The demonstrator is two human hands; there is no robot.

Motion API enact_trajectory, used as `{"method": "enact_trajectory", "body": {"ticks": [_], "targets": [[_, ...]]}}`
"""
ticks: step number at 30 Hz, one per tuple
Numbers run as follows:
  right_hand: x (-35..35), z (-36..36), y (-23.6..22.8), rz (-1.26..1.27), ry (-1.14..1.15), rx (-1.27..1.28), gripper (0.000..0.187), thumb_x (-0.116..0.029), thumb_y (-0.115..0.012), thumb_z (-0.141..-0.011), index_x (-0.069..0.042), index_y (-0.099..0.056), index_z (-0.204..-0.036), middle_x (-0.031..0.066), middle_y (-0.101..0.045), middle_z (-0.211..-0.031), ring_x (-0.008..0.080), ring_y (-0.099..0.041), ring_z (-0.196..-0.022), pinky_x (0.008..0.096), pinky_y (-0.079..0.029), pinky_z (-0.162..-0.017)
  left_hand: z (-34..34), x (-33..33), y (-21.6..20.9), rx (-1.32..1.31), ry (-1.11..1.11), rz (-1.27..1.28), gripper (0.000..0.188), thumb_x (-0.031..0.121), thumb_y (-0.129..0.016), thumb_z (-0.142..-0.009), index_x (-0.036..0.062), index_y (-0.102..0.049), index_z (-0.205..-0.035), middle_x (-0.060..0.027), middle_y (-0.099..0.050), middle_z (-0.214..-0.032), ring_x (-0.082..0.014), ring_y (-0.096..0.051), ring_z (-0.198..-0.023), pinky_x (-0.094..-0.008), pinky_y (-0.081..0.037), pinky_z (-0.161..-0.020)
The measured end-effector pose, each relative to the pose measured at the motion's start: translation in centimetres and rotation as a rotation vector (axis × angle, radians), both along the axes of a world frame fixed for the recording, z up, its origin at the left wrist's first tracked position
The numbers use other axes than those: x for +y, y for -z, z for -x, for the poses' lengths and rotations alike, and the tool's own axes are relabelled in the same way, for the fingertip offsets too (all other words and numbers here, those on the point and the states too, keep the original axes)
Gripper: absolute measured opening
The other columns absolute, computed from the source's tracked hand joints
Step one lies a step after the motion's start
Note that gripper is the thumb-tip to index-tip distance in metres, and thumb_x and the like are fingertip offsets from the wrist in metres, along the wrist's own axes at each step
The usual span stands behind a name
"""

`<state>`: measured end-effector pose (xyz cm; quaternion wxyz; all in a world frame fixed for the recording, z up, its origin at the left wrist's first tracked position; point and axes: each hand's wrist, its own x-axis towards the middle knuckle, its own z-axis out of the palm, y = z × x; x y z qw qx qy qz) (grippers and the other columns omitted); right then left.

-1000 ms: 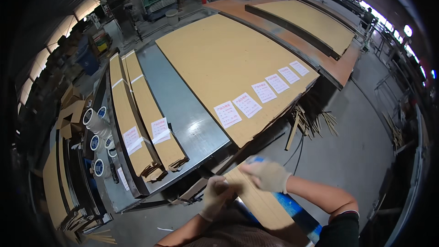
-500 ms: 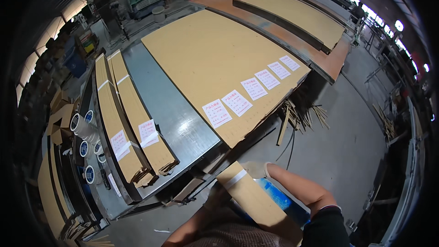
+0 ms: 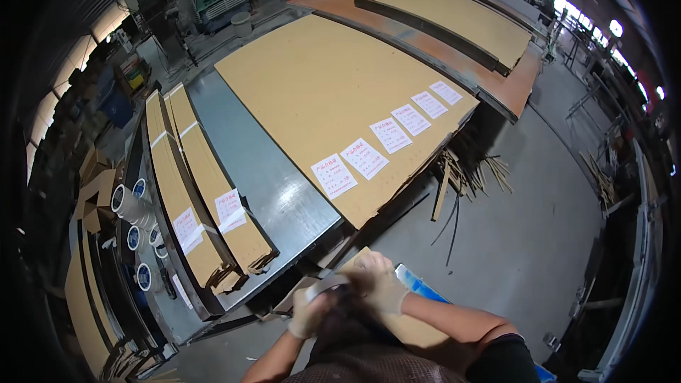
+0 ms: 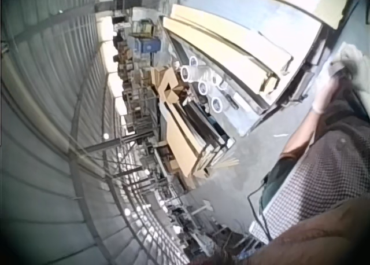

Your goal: Apply product labels to long building panels and secure them with adhesive tape.

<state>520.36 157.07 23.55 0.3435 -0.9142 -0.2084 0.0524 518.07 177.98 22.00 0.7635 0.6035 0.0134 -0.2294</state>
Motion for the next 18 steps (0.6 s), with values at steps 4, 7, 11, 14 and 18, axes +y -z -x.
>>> {"method": "enact_trajectory", "body": {"ticks": [4, 7, 11, 14, 18], "targets": [[-3.7, -4.5, -4.4, -0.403, -0.224, 0.152, 0.051, -0.022, -0.072, -0.08, -0.013, -0.059, -0.129, 0.0161, -0.056, -0.116, 0.0371, -0.053, -0.113, 0.0423, -0.044, -0.096, -2.7, -6.5, 1.1, -0.451, 0.036, -0.404, 0.018, 0.019, -0.067, -0.088, 0.0021, -0.07, -0.083, -0.0031, -0.064, -0.078, -0.0168, -0.058, -0.064, -0.0324, -0.049, -0.062], [-3.0, -5.8, -9.7, 0.329, -0.313, 0.41, 0.048, -0.036, -0.057, -0.091, -0.023, -0.051, -0.137, 0.0196, -0.067, -0.108, 0.0398, -0.063, -0.104, 0.0458, -0.049, -0.091, -3.2, -8.9, 3.6, -0.87, -0.142, -0.929, 0.044, 0.031, -0.083, -0.065, 0.0046, -0.062, -0.092, -0.0126, -0.063, -0.094, -0.0358, -0.06, -0.092, -0.0451, -0.049, -0.082], [-4.1, -7.0, -8.5, 0.671, -0.276, 0.362, 0.035, -0.039, -0.053, -0.091, -0.02, -0.068, -0.116, 0.0144, -0.071, -0.097, 0.0358, -0.066, -0.098, 0.046, -0.051, -0.086, -3.2, -8.0, 3.8, -0.923, -0.214, -0.797, 0.069, 0.043, -0.082, -0.064, 0.0057, -0.056, -0.116, -0.014, -0.059, -0.115, -0.0364, -0.055, -0.103, -0.047, -0.044, -0.092], [-5.2, -7.1, 0.9, 0.846, -0.099, 0.275, 0.029, -0.036, -0.052, -0.093, -0.018, -0.073, -0.103, 0.0109, -0.072, -0.095, 0.0335, -0.068, -0.093, 0.0459, -0.052, -0.082, -3.4, -9.2, 2.5, -1.045, -0.109, -0.923, 0.072, 0.046, -0.081, -0.064, 0.0065, -0.057, -0.119, -0.0127, -0.058, -0.118, -0.0354, -0.054, -0.107, -0.0459, -0.044, -0.092], [-9.0, -4.0, 2.7, 0.26, 0.134, 0.065, 0.027, -0.03, -0.056, -0.09, -0.011, -0.073, -0.099, 0.013, -0.072, -0.093, 0.0321, -0.069, -0.084, 0.0428, -0.054, -0.074, -1.8, -10.5, 4.9, -1.312, 0.25, -1.141, 0.062, 0.047, -0.07, -0.073, 0.0065, -0.06, -0.119, -0.0145, -0.057, -0.123, -0.0333, -0.052, -0.11, -0.0465, -0.043, -0.092]]}}
